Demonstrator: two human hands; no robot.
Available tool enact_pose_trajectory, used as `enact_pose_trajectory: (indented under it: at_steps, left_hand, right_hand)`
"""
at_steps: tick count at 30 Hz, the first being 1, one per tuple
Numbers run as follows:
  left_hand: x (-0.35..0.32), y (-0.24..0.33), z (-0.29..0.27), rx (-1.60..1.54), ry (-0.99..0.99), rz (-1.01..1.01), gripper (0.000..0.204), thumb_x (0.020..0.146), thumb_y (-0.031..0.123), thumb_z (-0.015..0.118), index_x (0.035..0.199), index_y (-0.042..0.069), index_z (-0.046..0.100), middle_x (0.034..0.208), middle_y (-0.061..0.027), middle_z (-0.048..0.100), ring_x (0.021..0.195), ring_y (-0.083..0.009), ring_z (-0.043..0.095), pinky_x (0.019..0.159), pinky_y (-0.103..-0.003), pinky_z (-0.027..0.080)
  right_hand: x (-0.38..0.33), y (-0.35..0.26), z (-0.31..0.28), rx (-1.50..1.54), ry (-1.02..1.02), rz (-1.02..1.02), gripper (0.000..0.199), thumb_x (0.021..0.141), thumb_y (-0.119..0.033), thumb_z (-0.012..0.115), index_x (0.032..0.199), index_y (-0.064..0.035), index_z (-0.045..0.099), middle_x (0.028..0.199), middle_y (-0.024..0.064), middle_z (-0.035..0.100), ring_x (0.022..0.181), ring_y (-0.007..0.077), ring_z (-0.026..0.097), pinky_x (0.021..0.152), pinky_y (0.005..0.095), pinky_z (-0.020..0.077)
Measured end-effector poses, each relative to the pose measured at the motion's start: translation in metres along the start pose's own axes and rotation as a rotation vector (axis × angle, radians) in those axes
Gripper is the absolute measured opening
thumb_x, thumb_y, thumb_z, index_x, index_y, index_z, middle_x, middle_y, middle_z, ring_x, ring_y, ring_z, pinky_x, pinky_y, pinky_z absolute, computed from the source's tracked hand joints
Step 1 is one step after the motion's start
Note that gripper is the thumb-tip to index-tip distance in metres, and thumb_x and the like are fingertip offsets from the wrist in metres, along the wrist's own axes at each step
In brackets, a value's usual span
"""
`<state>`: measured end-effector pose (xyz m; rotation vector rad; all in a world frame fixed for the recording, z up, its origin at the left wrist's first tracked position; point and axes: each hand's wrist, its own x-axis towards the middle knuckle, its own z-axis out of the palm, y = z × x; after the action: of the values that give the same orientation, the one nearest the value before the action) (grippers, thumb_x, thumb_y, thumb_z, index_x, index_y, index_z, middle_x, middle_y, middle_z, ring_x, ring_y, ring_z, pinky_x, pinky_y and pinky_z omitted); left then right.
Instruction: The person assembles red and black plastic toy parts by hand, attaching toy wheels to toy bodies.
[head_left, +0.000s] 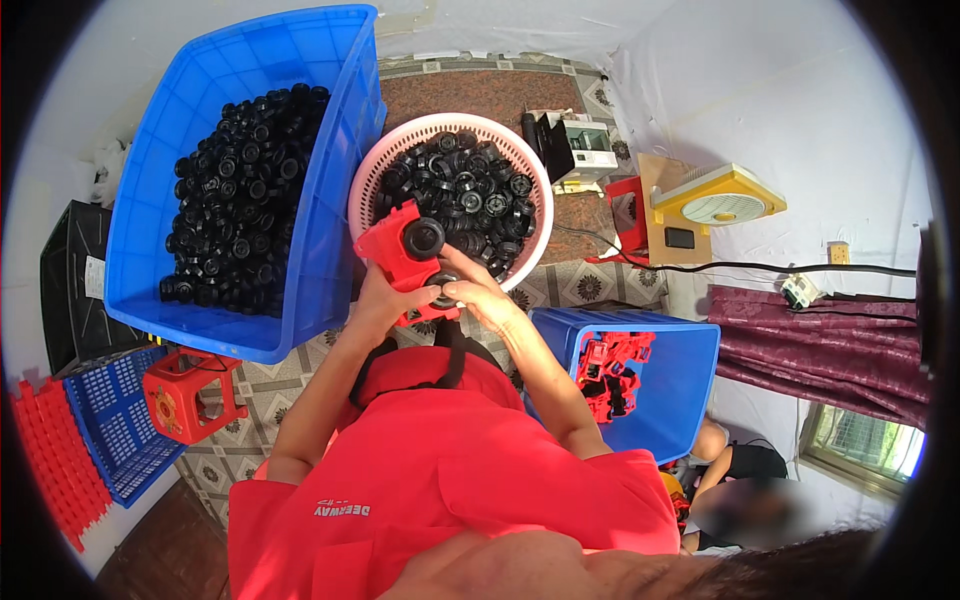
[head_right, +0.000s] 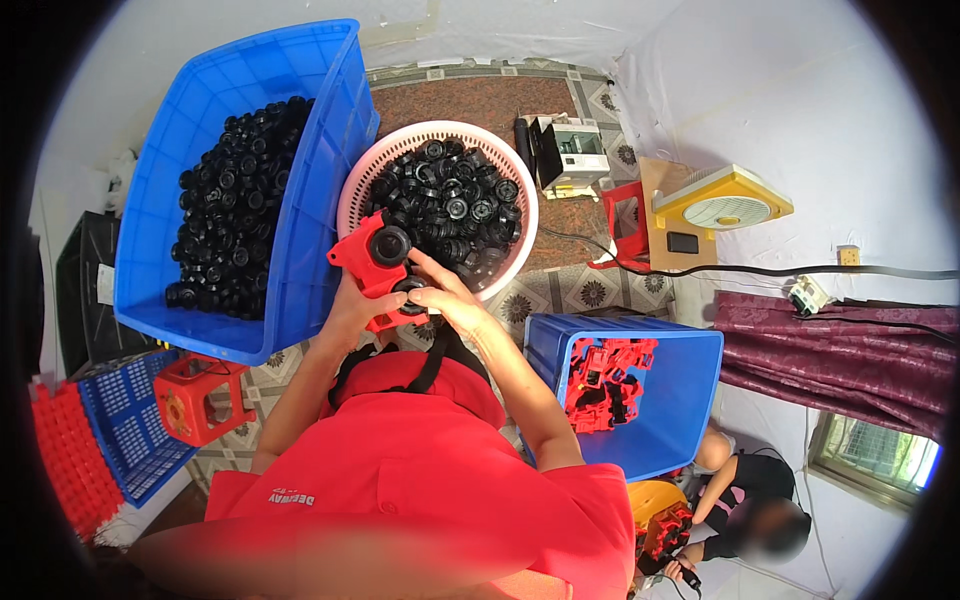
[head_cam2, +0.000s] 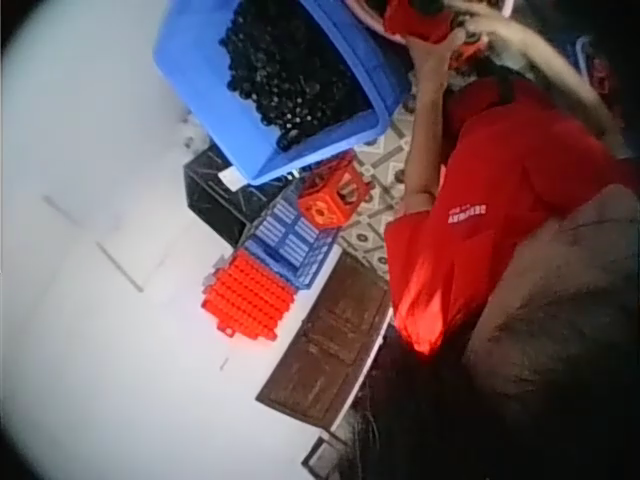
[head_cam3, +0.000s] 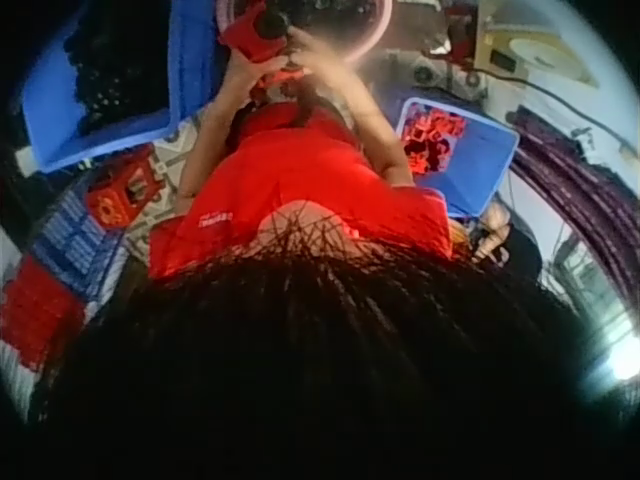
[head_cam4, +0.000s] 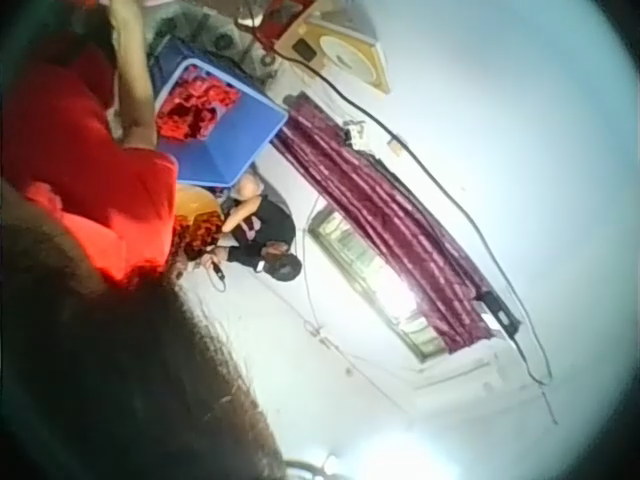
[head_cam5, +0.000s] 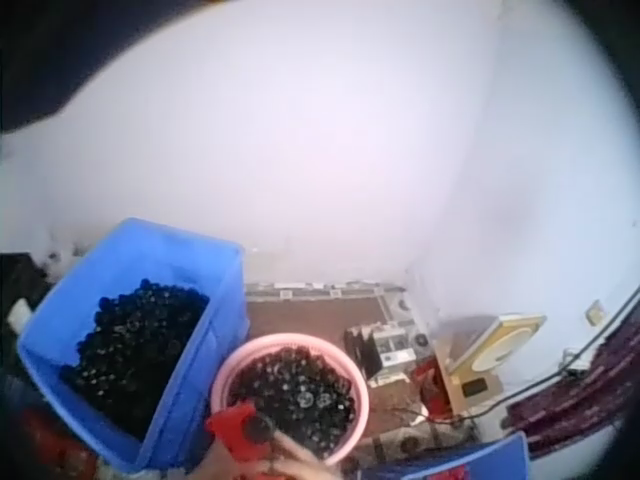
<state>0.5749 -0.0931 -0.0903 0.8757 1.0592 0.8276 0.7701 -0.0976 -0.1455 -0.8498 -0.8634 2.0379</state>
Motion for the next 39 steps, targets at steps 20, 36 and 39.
enact_pose_trajectory:
  at_steps: [20, 36, 39]
  left_hand:
    - [-0.033, -0.038, -0.061, -0.796, -0.352, -0.311, 0.090, 0.066, 0.017, 0.078, 0.143, 0.004, 0.034, 0.136, -0.0152, 0.050, 0.126, -0.0305, 0.052, 0.106, -0.042, 0.043]
    - [0.007, -0.019, -0.034, -0.589, 0.207, 0.034, 0.061, 0.080, 0.007, 0.074, 0.129, 0.010, 0.039, 0.122, -0.0100, 0.051, 0.109, -0.0211, 0.057, 0.091, -0.037, 0.053]
    - [0.014, -0.014, -0.026, -0.584, 0.190, 0.017, 0.062, 0.079, 0.002, 0.075, 0.128, 0.011, 0.038, 0.120, -0.0105, 0.052, 0.108, -0.0217, 0.057, 0.088, -0.036, 0.054]
  right_hand:
    - [0.089, -0.066, -0.017, -0.695, 0.125, -0.231, 0.021, 0.087, -0.011, 0.065, 0.107, -0.0035, 0.069, 0.093, 0.0117, 0.069, 0.084, 0.0165, 0.067, 0.071, 0.0276, 0.0522]
    - [0.095, -0.048, -0.077, -0.085, 0.200, -0.168, 0.012, 0.089, -0.003, 0.065, 0.101, -0.0037, 0.064, 0.091, 0.0020, 0.065, 0.075, 0.0081, 0.059, 0.070, 0.0232, 0.0486]
    - [0.054, -0.072, -0.018, -0.081, 0.143, -0.246, 0.023, 0.087, 0.003, 0.066, 0.107, -0.0046, 0.058, 0.091, 0.0034, 0.066, 0.080, 0.0099, 0.062, 0.069, 0.0238, 0.0507]
